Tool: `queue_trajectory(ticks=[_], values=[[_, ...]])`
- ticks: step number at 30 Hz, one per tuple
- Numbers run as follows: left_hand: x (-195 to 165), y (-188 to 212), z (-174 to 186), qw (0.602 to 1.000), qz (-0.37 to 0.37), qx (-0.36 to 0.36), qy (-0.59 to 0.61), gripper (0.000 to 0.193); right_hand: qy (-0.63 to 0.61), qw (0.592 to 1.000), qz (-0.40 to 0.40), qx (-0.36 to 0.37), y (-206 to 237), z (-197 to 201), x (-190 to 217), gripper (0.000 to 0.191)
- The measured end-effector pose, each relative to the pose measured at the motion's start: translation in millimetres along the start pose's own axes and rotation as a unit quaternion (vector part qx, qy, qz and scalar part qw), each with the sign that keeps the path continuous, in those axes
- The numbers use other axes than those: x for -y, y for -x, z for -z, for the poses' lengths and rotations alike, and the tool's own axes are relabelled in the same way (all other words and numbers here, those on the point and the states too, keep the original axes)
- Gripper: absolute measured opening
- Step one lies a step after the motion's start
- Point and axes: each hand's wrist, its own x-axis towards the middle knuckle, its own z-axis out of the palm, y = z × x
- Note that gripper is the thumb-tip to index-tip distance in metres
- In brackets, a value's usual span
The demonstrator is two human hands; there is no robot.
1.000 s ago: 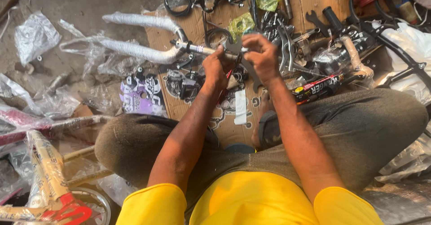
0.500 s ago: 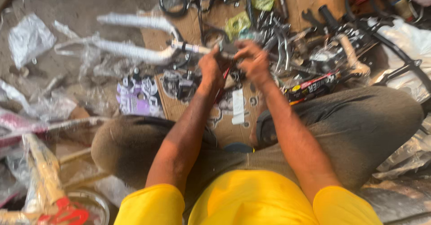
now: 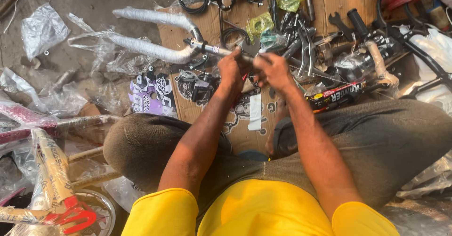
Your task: The person sits on the floor and assembles bicycle parts, including a handlebar and a fork. They use a hammer to tap components into place and a screwdriver to tighten bolts. The person also removes protective foam from the fork and attaches a metal bracket.
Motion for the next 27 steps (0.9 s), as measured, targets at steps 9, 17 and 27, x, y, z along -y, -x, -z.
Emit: queue_trajectory(ticks=[9,17,27], values=[[-2,2,-3,1.0,-0.01,-0.013,-0.012,0.021,-0.066,0.988,0.136,0.033,0,4,-7,0.053],[-8,7,-6,1.0,-0.017,-0.009,-0.015,0.021,-0.126,0.976,0.174,0.045,6,-1,-7,0.05],[-5,5,-1,1.0,-0.02,0.001,-0.001,0.022,-0.149,0.962,0.226,0.043,7,-9,-7,0.062]])
